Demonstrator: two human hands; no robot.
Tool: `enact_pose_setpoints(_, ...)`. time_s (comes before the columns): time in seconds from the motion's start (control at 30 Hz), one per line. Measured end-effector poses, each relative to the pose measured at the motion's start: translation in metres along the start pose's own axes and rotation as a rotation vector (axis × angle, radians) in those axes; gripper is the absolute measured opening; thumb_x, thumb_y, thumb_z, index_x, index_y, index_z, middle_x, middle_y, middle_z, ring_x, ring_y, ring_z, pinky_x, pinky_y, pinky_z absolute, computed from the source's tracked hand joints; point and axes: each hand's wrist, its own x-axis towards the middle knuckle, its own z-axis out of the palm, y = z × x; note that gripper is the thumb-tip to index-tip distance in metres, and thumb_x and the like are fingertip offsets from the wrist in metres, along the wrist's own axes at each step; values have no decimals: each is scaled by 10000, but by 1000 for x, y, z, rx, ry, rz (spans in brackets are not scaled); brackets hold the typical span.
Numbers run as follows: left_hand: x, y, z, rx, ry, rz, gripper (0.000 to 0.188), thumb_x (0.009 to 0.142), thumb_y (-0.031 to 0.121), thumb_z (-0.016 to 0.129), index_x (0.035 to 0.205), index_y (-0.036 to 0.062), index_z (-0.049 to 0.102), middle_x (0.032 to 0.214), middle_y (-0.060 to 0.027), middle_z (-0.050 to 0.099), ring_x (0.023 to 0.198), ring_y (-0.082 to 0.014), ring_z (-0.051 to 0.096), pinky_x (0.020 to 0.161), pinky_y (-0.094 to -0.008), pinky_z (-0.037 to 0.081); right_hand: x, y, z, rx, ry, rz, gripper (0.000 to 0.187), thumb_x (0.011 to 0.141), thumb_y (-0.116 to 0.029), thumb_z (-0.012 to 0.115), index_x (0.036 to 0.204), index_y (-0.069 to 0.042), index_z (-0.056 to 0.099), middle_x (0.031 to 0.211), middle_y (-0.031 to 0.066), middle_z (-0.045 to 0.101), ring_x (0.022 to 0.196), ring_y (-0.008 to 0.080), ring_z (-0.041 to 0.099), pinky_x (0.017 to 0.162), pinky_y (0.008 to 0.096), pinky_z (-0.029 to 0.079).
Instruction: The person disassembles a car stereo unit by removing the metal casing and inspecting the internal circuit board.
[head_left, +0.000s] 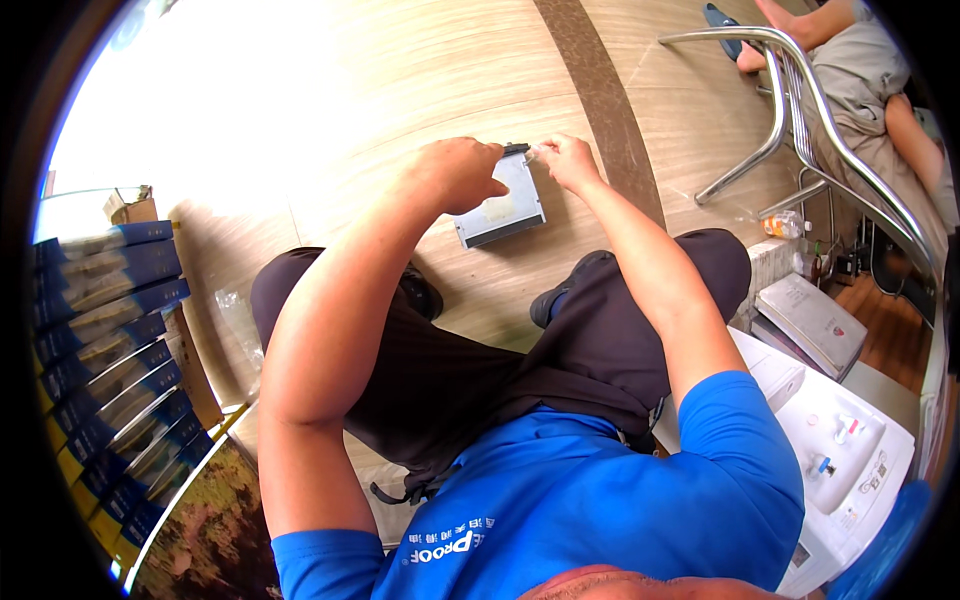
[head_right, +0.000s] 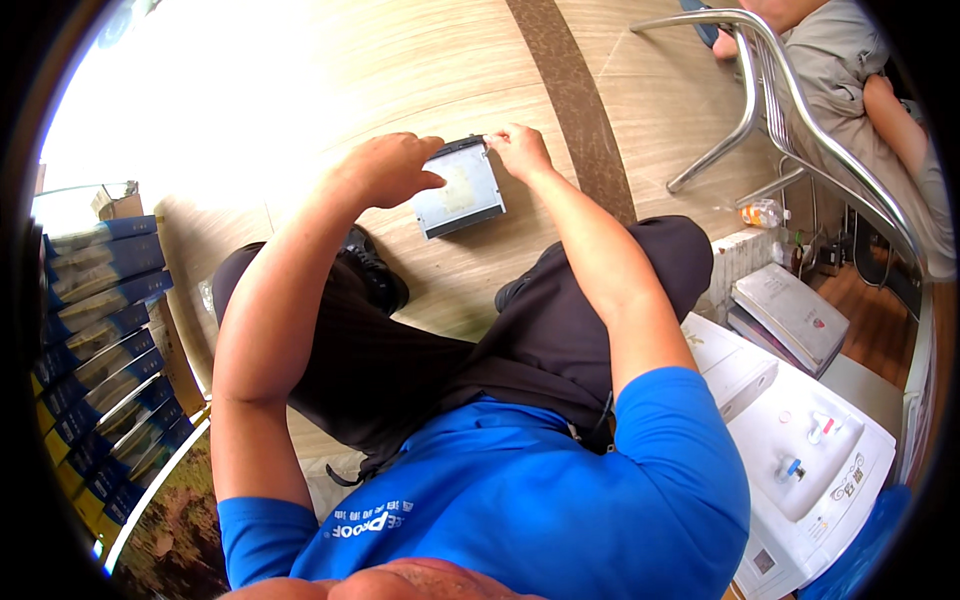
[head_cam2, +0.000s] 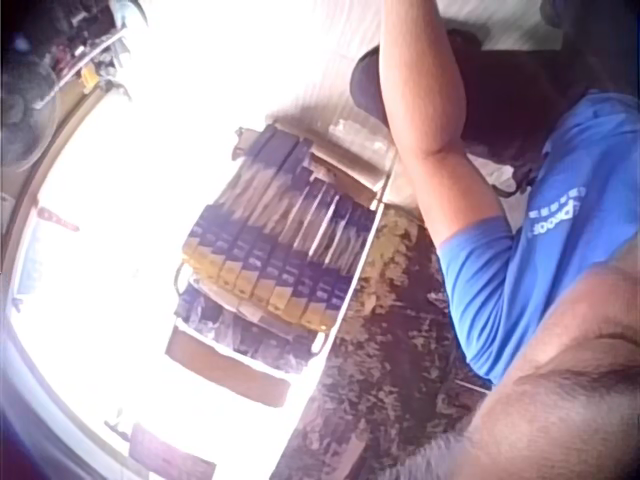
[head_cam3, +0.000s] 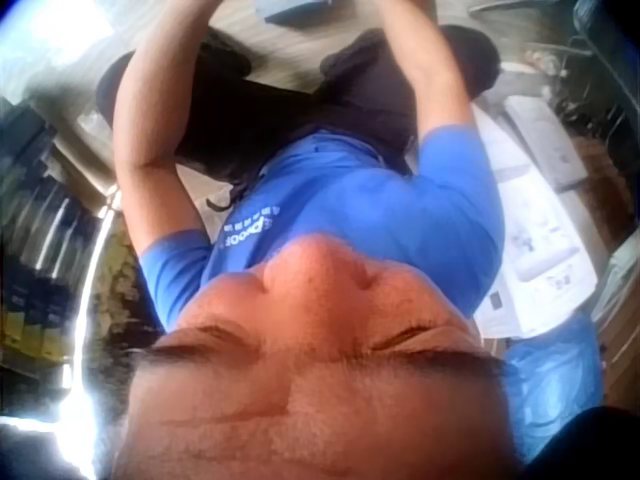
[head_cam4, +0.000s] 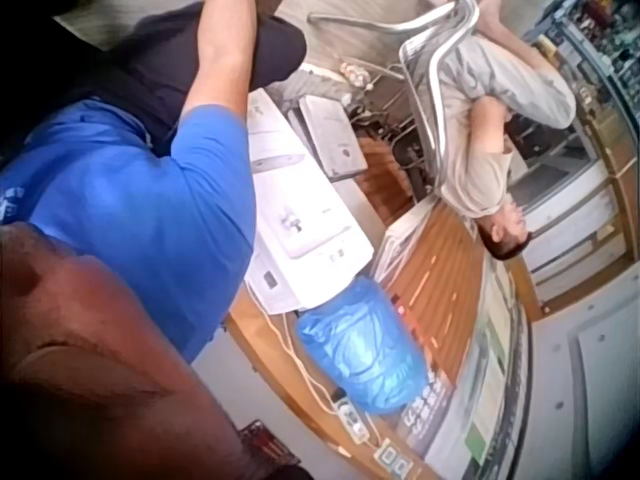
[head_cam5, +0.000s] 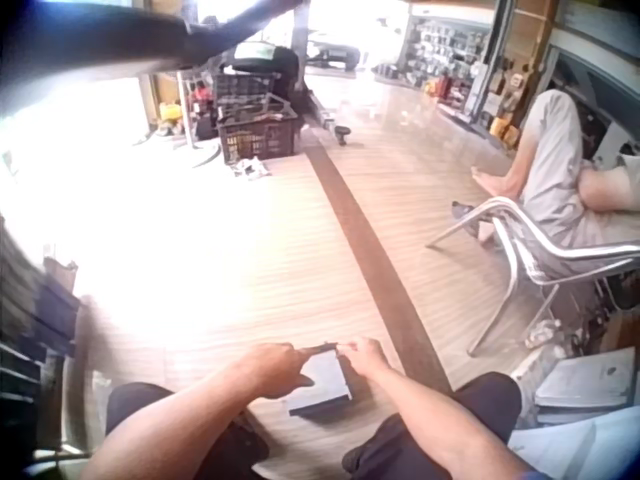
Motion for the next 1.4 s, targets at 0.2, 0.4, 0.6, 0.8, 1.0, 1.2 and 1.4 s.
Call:
enact_pose_setpoints(0.2, 3, 0, 5, -14, 31, 8, 399, 878, 346, 608, 1128, 38, 569, 1042, -179, 651, 1032, -326, 600, 868, -427, 475, -2, 1, 3, 92, 23, -148, 239, 886, -266, 598, 935, -47, 678, 877, 140, 691, 812, 274, 668, 752, 354, 514)
enact_pose_setpoints(0.4, 1, -3, 2, -10, 73, 17, 404, 855, 365, 633, 1104, 50, 592, 1031, -178, 659, 996, -325, 623, 834, -436, 499, 3, 7, 4, 41, -27, -142, 267, 871, -290, 612, 934, -39, 675, 864, 163, 680, 797, 299, 660, 727, 372, 508)
enact_pose_setpoints(0.6, -4, -12, 12, -27, 170, 29, 420, 806, 364, 673, 1100, 77, 587, 964, -180, 661, 948, -348, 621, 790, -455, 489, -3, -13, 9, 52, -16, -52, 282, 812, -298, 659, 882, -25, 681, 867, 194, 668, 806, 316, 658, 726, 394, 517)
enact_pose_setpoints(0.8, -2, 0, 3, 8, 131, 59, 421, 842, 351, 646, 1123, 47, 569, 1012, -189, 649, 977, -351, 610, 810, -458, 484, -11, -15, -5, -5, 70, -279, 225, 874, -214, 547, 991, -58, 660, 918, 184, 667, 888, 349, 636, 785, 413, 504)
enact_pose_setpoints(1.0, -3, 4, -3, -10, 32, 31, 472, 868, 323, 619, 1233, 47, 504, 1112, -207, 607, 1069, -367, 561, 880, -444, 459, -10, -9, -3, 11, 44, -199, 235, 862, -238, 569, 968, -48, 657, 893, 196, 665, 857, 339, 650, 752, 408, 514)
enact_pose_setpoints(1.2, -1, -3, 5, -56, 118, 72, 426, 835, 338, 655, 1168, 95, 547, 1046, -185, 630, 1015, -362, 590, 824, -459, 480, -5, 0, 10, 110, 36, -207, 269, 832, -232, 649, 987, -12, 640, 797, 139, 678, 711, 232, 646, 677, 346, 518)
enact_pose_setpoints(1.4, -11, 7, -4, -28, 79, 35, 446, 831, 333, 656, 1178, 76, 544, 1044, -207, 621, 1017, -366, 588, 829, -462, 478, -10, -16, 2, 158, -136, -33, 280, 885, -230, 606, 1058, -12, 634, 809, 123, 669, 603, 162, 608, 595, 322, 524)
